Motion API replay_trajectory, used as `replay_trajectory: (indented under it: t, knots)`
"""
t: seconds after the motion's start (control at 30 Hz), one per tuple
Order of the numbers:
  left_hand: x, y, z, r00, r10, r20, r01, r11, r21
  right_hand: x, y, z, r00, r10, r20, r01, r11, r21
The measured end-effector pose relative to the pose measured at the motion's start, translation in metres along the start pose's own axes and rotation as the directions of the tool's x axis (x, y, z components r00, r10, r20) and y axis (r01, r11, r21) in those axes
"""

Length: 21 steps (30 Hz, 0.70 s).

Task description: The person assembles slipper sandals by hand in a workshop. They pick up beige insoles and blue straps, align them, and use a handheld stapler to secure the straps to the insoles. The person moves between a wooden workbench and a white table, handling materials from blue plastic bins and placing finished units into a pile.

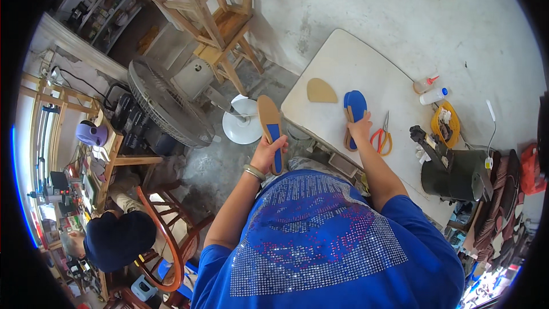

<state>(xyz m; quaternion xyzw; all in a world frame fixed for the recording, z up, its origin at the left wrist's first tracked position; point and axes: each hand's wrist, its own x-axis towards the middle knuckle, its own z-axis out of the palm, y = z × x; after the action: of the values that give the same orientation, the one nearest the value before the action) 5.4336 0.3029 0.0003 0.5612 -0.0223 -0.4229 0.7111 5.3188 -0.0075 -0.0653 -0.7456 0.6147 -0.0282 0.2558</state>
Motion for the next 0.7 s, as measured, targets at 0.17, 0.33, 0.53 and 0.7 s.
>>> replay_trajectory:
  t: [0.17,0.33,0.53,0.7]
  knots:
    - [0.008,0.014,-0.008,0.994,0.060,0.089,-0.074,0.985,0.159,-0.021,-0.007,0.012,0.967,-0.244,0.074,0.086,0.585,0.807]
    - [0.012,0.029,0.019,0.952,0.218,0.216,-0.208,0.976,-0.069,-0.162,-0.113,-0.032,0.671,-0.692,0.266,0.234,0.537,0.810]
    - [-0.031,0.072,-0.016,0.970,0.238,-0.041,-0.241,0.953,-0.183,-0.172,-0.164,-0.033,0.202,-0.836,0.511,0.216,0.546,0.809]
    - [-0.073,0.084,-0.049,0.947,0.319,0.030,-0.312,0.897,0.313,0.069,-0.143,0.074,0.550,-0.763,0.340,0.528,0.633,0.566]
